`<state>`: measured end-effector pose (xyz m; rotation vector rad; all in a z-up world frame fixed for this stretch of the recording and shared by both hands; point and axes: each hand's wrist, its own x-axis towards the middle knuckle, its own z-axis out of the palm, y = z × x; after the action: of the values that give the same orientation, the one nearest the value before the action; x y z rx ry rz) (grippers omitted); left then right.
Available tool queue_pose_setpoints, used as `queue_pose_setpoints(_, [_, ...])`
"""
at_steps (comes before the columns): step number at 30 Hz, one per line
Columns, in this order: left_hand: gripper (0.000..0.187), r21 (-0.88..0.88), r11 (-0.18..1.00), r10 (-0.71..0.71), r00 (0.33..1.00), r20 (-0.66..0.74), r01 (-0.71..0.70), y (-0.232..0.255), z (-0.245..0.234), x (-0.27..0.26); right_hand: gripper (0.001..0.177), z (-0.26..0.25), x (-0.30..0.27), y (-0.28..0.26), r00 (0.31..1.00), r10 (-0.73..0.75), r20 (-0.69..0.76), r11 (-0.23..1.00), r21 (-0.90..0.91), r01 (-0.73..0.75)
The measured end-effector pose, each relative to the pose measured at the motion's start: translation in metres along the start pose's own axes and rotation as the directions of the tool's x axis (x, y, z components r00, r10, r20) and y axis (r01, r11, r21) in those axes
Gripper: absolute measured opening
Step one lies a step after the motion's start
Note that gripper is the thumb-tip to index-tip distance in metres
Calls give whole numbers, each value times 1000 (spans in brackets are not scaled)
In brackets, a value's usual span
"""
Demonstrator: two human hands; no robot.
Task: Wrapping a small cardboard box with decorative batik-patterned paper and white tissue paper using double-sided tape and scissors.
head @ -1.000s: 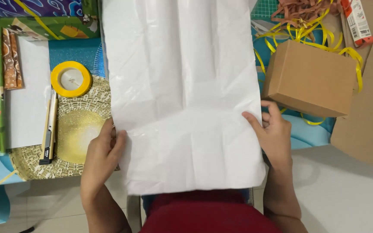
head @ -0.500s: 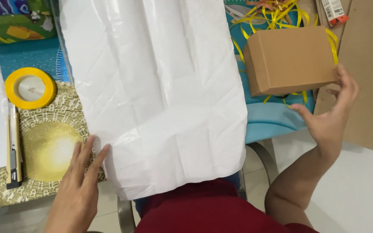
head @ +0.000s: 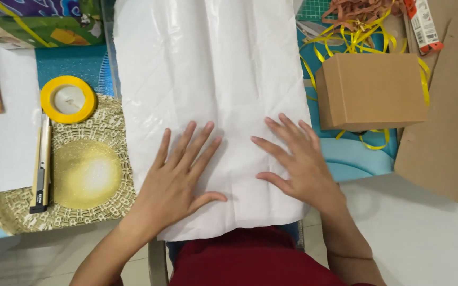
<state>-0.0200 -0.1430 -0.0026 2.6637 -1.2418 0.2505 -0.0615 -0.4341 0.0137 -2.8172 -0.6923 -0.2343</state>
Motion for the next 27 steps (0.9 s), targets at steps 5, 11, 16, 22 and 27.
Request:
queue_pose_setpoints(5, [96, -51, 998, -21, 999, 31, 23, -18, 33, -7, 61, 25, -6, 15, 986, 42, 164, 997, 63, -53])
queue_pose_setpoints(11, [84, -395, 917, -1, 993, 114, 46, -48, -4, -36, 68, -18, -36, 45, 917, 99, 387, 927, 300, -226])
queue_pose_setpoints(16, [44, -380, 916, -145, 989, -8, 131, -58, -18, -65, 41, -27, -77, 63, 927, 177, 330, 924, 269, -272])
queue_pose_setpoints(22, [172, -139, 990, 9, 977, 215, 21, -55, -3, -91, 64, -10, -93, 55, 939, 120, 323, 926, 304, -223])
queue_pose_setpoints(27, [126, -181, 978, -68, 980, 188, 102, -51, -8, -87, 65, 14, -88, 41, 989, 57, 136, 953, 287, -94])
